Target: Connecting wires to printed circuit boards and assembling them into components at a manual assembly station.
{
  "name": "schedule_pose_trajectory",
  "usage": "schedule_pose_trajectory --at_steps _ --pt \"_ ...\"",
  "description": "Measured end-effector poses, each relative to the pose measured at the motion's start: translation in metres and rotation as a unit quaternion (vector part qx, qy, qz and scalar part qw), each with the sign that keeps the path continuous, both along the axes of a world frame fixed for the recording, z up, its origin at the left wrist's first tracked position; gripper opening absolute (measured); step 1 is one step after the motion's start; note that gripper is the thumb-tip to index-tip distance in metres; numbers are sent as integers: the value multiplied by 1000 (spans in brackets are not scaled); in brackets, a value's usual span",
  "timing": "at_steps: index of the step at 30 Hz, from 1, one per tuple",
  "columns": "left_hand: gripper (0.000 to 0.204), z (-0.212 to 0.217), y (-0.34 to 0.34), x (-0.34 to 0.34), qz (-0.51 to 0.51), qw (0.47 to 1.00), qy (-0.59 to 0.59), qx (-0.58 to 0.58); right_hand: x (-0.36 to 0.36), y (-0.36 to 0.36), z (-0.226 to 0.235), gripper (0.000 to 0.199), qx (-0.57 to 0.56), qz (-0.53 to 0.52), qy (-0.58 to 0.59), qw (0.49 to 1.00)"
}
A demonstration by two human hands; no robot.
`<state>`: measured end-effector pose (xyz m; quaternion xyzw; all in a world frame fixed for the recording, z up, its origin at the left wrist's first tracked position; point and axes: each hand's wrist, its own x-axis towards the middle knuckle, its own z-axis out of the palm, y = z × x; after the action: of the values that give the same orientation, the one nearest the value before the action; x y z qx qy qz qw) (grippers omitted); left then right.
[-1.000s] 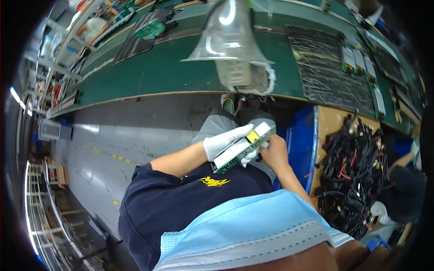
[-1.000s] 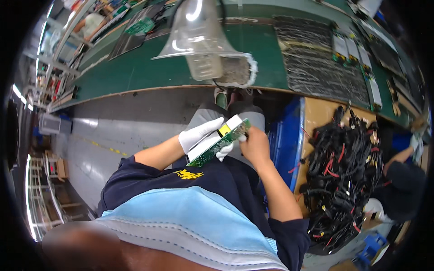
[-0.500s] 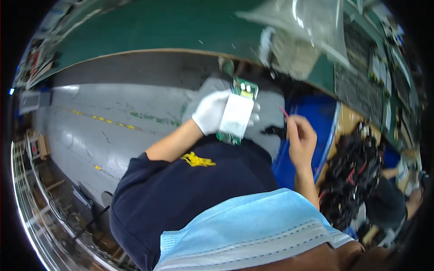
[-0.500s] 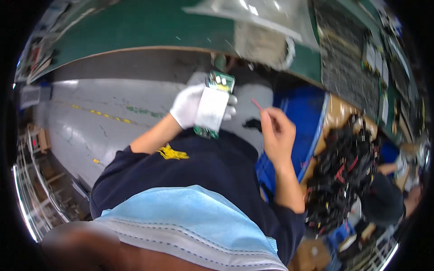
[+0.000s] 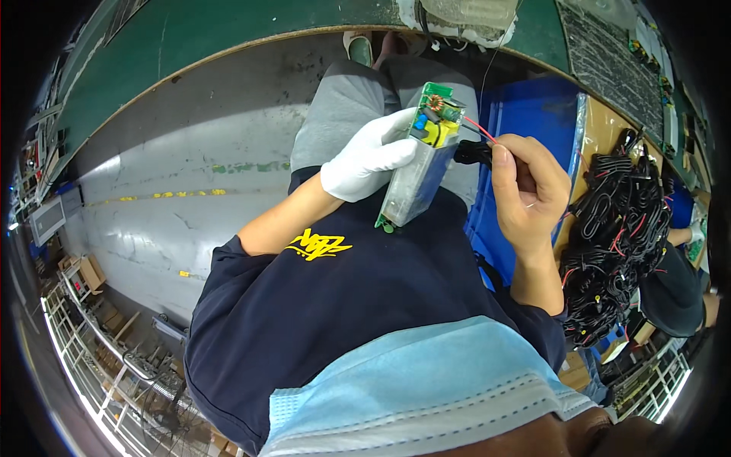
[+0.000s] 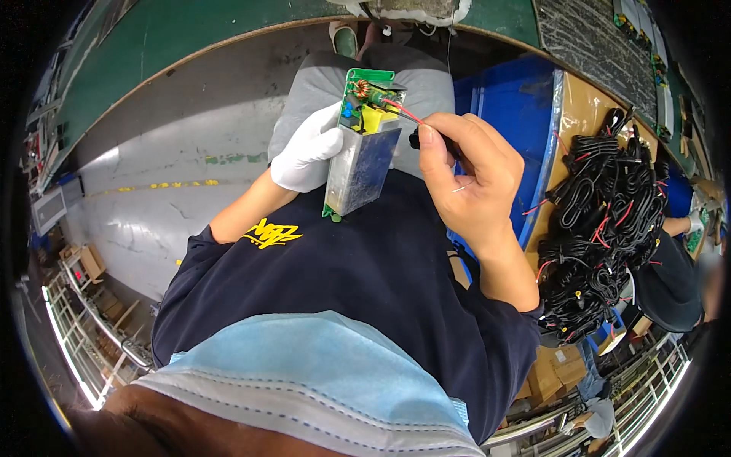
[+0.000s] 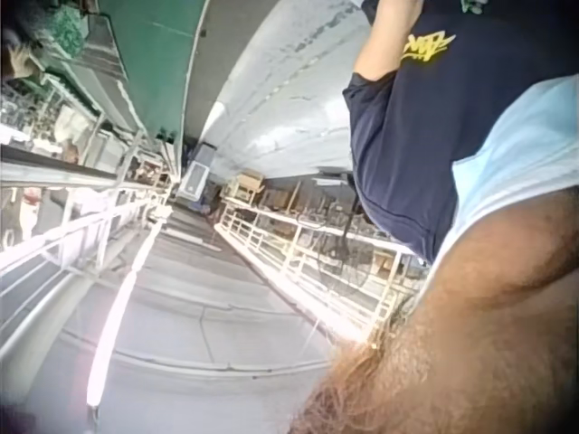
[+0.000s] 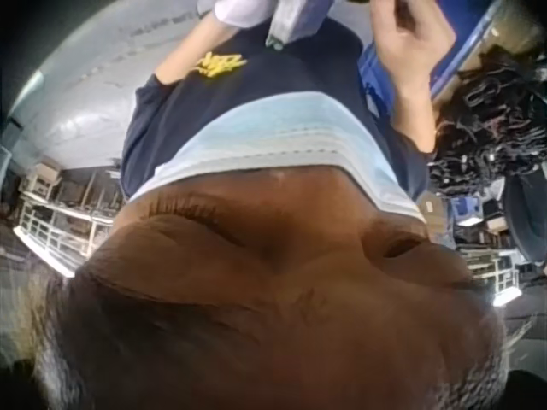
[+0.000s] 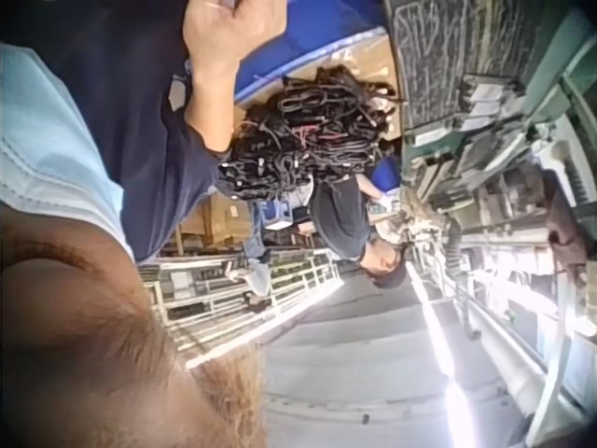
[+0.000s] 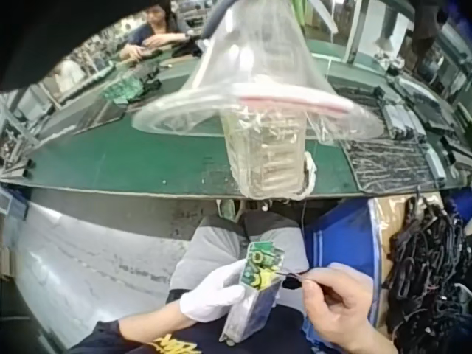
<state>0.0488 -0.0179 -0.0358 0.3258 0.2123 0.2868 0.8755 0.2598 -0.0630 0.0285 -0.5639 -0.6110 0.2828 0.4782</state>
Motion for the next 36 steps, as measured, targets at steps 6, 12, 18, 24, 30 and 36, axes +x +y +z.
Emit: schedule_pose_trajectory --at_steps 6,12,18,24,30,36 --pt "79 2 -3 11 -18 998 52 22 1 0 0 9 13 15 -19 1000" --pt "83 0 -2 13 -26 996 74 48 4 2 -5 11 52 10 -78 996" --pt "83 -3 -3 12 -19 995 84 45 4 3 -5 12 43 25 -94 994" --pt "84 -3 -2 12 -17 995 84 51 3 3 -3 10 31 33 -97 994" --pt "83 -11 -2 10 -17 994 91 59 5 2 -1 8 -14 44 -74 996" --pt "85 -13 0 12 -2 989 103 103 6 -2 -4 4 -80 34 3 996"
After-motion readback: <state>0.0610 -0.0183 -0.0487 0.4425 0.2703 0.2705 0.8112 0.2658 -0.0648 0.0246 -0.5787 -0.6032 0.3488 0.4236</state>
